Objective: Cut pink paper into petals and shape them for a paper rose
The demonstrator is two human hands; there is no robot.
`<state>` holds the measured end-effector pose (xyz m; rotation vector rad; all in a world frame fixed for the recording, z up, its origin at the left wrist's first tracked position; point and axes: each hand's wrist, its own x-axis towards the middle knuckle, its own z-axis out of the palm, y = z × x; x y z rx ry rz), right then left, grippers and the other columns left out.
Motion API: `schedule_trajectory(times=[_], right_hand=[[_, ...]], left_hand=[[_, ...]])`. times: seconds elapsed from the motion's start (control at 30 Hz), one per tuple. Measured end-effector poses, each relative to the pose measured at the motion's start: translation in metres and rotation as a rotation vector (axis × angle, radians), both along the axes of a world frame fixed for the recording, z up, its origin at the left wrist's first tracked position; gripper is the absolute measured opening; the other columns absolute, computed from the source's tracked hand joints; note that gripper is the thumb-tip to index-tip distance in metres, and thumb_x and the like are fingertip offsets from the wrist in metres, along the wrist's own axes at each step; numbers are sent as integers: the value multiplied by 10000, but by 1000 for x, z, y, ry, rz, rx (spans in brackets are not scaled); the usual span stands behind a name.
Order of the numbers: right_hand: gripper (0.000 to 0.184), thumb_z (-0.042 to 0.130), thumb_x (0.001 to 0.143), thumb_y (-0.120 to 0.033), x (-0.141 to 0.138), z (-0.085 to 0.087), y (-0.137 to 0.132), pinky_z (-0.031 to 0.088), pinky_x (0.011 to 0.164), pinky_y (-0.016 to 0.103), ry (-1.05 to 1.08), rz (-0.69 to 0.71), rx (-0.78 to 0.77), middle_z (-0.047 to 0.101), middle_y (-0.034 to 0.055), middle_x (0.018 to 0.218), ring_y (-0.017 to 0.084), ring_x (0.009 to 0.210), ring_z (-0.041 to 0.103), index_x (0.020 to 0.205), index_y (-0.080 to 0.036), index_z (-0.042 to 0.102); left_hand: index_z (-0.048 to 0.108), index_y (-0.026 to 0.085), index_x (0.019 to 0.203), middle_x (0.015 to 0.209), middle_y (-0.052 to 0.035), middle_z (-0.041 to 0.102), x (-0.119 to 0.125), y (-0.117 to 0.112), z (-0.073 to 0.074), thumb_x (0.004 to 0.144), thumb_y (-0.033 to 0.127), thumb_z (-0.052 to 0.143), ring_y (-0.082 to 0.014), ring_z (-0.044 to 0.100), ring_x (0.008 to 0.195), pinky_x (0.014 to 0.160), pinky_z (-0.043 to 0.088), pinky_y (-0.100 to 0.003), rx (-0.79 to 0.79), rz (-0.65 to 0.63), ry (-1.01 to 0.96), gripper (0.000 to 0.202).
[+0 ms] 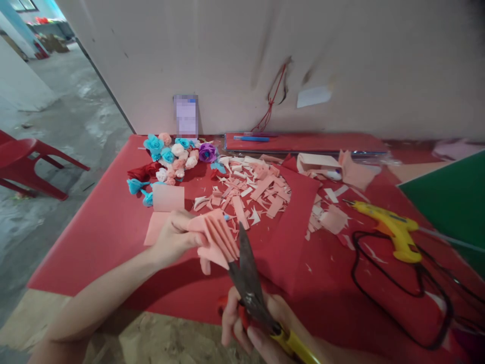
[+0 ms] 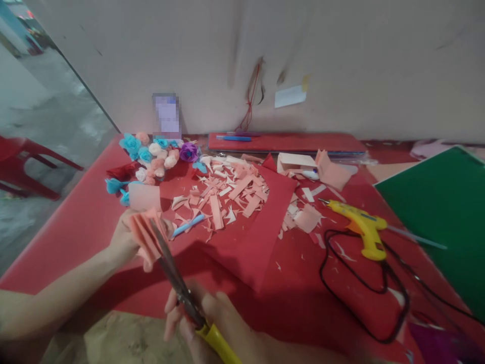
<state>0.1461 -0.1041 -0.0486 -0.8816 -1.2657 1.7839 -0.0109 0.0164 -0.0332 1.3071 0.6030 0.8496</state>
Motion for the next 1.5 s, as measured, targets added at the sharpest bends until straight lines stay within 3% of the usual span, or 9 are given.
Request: schedule_trajectory(times=[0.1,0.27,0.4,0.6,0.93,1.17,1.23,1.4,1.5], right_hand=[[356,410,813,-532,0,-4,0,290,453,218,45,49,-1,499,0,600,93,497,383,838,-183,477],[324,390,836,-501,0,-8,-4,334,506,232,-23,-26,6,541,22,672,90,514,401,832,-186,466],[338,383,833,-516,-1,-5,-5,339,494,223,-4,-21,11,526,19,657,88,509,401,840,-189,466],[361,339,850,-510,0,4,-1,342,471,214,-190,-49,61,515,19,614,81,483,396,826,-170,459],[444,351,792,-606,-1,12,0,299,395,191,-259,-43,-73,477,1,543,65,419,381,736,-173,433],[387,355,830,-541,-4,5,-3,270,373,177,-216,-146,40,428,-41,463,46,367,329,723,-177,432],[391,368,825,-536,-4,6,0,299,386,181,-220,-110,63,407,-46,423,53,365,352,673,-181,426],[453,382,769,-626,-3,7,5,301,362,172,-123,-22,-84,432,-38,438,48,349,363,657,-187,397],[407,451,768,-579,-1,2,1,253,336,154,-48,-35,-160,490,-10,541,33,364,357,729,-176,418]], left_hand=[[630,141,412,340,-59,590,0,1,0,656,521,619,-157,565,353,389,449,-226,43,-40,-99,452],[654,123,507,407,-64,628,0,3,1,677,469,630,-151,588,394,421,466,-212,53,-57,-142,387],[648,116,502,389,-67,617,-1,5,-1,682,462,627,-152,583,383,398,450,-204,54,-84,-150,391],[649,130,485,409,-65,629,-3,5,-3,679,457,632,-147,580,380,421,463,-214,34,-98,-142,381],[655,142,495,448,-69,650,-6,6,-8,640,508,636,-172,598,383,404,479,-230,0,-117,-110,394],[648,124,478,432,-75,637,-4,6,-1,641,521,628,-162,595,378,393,468,-214,9,-112,-106,429],[647,113,484,432,-76,635,-3,6,0,637,520,632,-152,590,371,371,446,-196,12,-118,-109,436],[647,110,495,427,-78,635,-5,9,-6,674,486,622,-146,585,399,418,453,-211,34,-141,-141,417],[637,116,479,394,-68,619,-5,9,-8,693,457,620,-140,577,405,430,444,-207,42,-150,-166,403]])
